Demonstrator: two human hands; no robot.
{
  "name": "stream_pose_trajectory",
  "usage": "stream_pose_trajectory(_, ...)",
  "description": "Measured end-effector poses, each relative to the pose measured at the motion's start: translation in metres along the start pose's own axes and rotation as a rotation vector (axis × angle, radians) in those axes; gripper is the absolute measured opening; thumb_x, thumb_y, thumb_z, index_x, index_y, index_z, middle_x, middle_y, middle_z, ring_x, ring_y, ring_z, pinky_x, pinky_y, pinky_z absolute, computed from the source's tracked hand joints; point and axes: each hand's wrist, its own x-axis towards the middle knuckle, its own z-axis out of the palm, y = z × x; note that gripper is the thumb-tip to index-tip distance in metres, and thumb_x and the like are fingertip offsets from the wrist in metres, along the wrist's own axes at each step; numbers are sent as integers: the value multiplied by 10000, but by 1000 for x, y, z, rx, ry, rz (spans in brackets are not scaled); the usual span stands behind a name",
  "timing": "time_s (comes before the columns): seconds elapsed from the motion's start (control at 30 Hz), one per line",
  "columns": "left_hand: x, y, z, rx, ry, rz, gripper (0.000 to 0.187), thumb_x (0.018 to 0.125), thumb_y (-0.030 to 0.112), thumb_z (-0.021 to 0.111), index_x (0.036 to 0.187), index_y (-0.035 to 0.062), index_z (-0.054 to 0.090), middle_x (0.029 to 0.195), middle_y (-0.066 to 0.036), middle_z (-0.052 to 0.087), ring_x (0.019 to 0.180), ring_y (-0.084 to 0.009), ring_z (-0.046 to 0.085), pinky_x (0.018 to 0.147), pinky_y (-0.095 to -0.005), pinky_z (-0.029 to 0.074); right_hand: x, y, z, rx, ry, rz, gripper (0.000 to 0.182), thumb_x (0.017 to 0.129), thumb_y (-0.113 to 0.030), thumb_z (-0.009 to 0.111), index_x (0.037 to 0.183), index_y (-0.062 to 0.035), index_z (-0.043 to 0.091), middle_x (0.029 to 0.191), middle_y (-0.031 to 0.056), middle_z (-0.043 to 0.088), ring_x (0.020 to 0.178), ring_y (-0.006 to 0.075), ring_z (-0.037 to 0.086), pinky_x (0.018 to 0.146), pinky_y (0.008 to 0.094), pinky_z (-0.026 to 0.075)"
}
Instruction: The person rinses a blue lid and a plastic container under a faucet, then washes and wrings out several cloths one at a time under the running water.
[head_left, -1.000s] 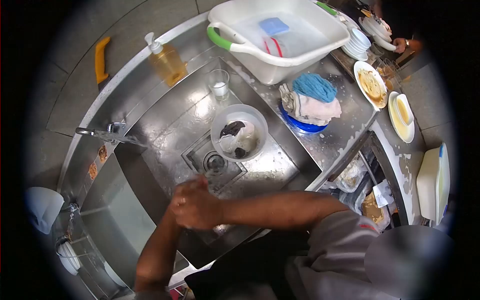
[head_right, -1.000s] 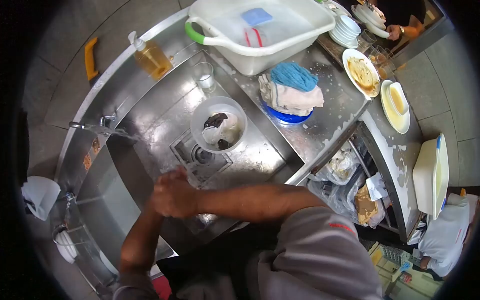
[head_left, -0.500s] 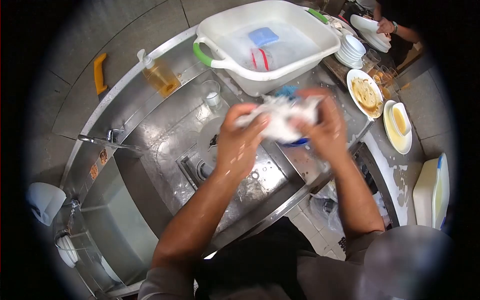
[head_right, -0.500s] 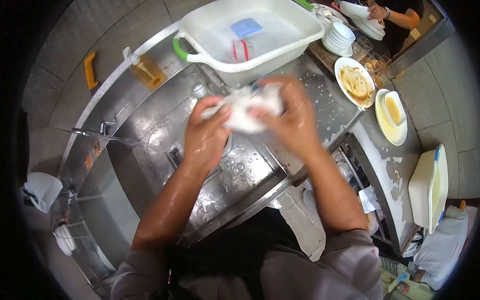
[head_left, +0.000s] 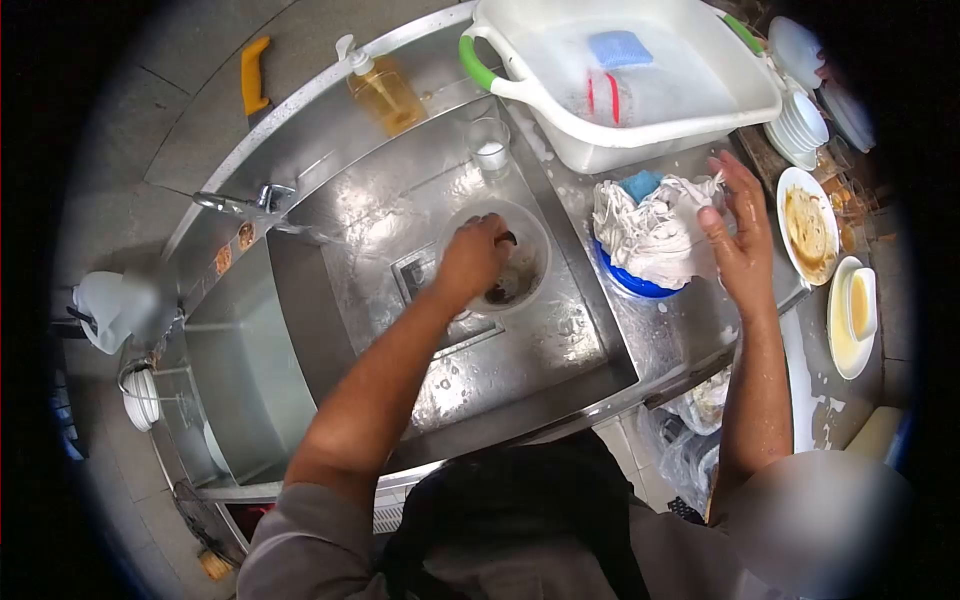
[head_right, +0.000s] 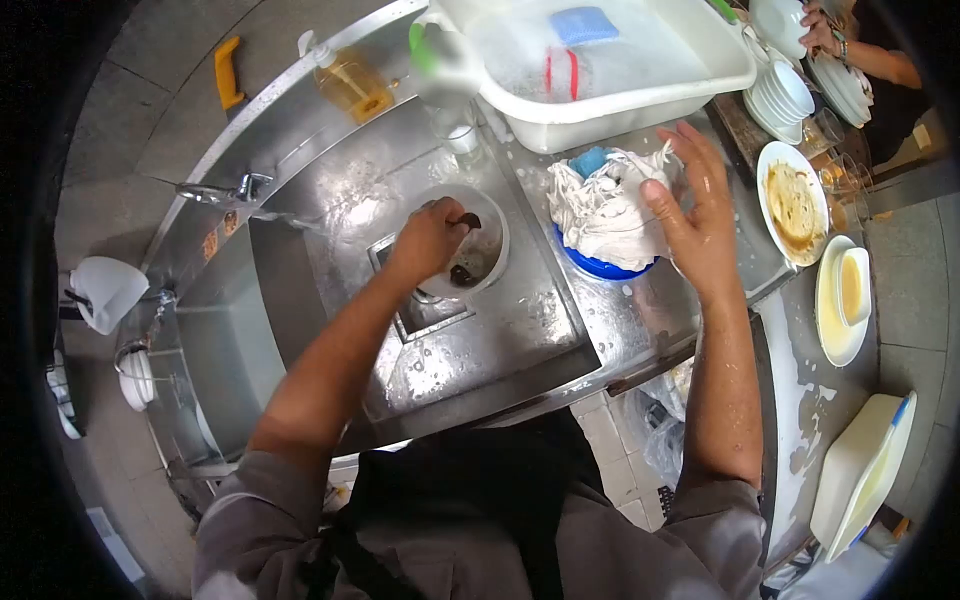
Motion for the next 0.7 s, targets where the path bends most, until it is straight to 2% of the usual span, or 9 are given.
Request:
stream_pose_trajectory(0.03, 4, -8, -2, 225, -95, -45, 345, 817, 165, 714, 1118, 41, 602, 1112, -198, 630, 1033, -334, 638, 839, -452, 517, -1, 0, -3, 6, -9, 0, 447, 878, -255, 694, 1272, -64, 603, 1388, 159, 506, 1302, 304, 460, 1037, 403, 399)
stream_pose_trajectory(0.13, 12, -21, 30, 350, -256, -181, 370, 819, 188, 674, 1152, 53, 588, 1127, -272, 610, 1100, -390, 607, 885, -446, 520, -4, -3, -7, -12, 97, 91, 409, 908, -230, 672, 1262, -43, 590, 1344, 152, 529, 1237, 276, 516, 1000, 385, 431)
stream_pose_trajectory(0.3, 23, -33, 39, 412, -285, -78, 330, 798, 154, 663, 1103, 40, 611, 1058, -239, 654, 1049, -394, 632, 885, -454, 519, -27, -36, -13, 145, 379, -23, 290, 934, -61, 607, 1214, 9, 579, 1200, 134, 584, 1108, 218, 587, 938, 329, 467)
stream_pose_trajectory(0.37, 25, -19, 7, 362, -303, 12, 314, 792, 134, 655, 1088, 37, 620, 1022, -229, 668, 1013, -392, 647, 877, -456, 520, -44, -44, -5, 319, 333, -99, 239, 941, -40, 581, 1173, 20, 590, 1113, 134, 620, 1016, 209, 616, 895, 318, 488)
stream_pose_trajectory(0.43, 14, 6, -32, 294, -160, 92, 287, 769, 41, 627, 1056, 39, 627, 935, -201, 681, 972, -388, 648, 846, -450, 509, -53, -63, 27, 528, 136, -11, 217, 947, -52, 585, 1152, 19, 598, 1056, 123, 638, 963, 185, 623, 844, 303, 504)
stream_pose_trajectory(0.47, 8, 14, -48, 291, -164, 95, 287, 769, 41, 627, 1056, 39, 627, 935, -201, 681, 972, -388, 648, 846, -450, 509, -47, -85, 48, 565, -19, 169, 219, 942, -68, 602, 1148, 10, 606, 1043, 100, 641, 939, 161, 620, 821, 292, 507)
stream_pose_trajectory(0.57, -6, 45, -101, 65, -17, 165, 282, 747, 36, 660, 1027, 38, 625, 884, -189, 676, 860, -330, 670, 769, -415, 515, -35, -100, 136, 415, -368, 195, 387, 863, -151, 699, 1198, -13, 563, 1044, 173, 677, 939, 313, 671, 803, 378, 530)
stream_pose_trajectory(0.67, -20, 65, -133, -98, 76, 220, 255, 771, 64, 691, 1015, 40, 621, 824, -147, 663, 736, -211, 652, 676, -357, 507, -16, -107, 191, 148, -282, 118, 436, 814, -60, 689, 1223, -23, 543, 1024, 213, 677, 950, 318, 678, 828, 385, 522)
stream_pose_trajectory(0.7, -22, 63, -137, -132, 98, 181, 251, 789, 67, 684, 1032, 44, 625, 811, -117, 655, 702, -171, 630, 646, -328, 505, -6, -106, 189, 148, -379, 200, 440, 775, -35, 681, 1192, -14, 543, 1005, 259, 660, 953, 365, 670, 822, 406, 511)
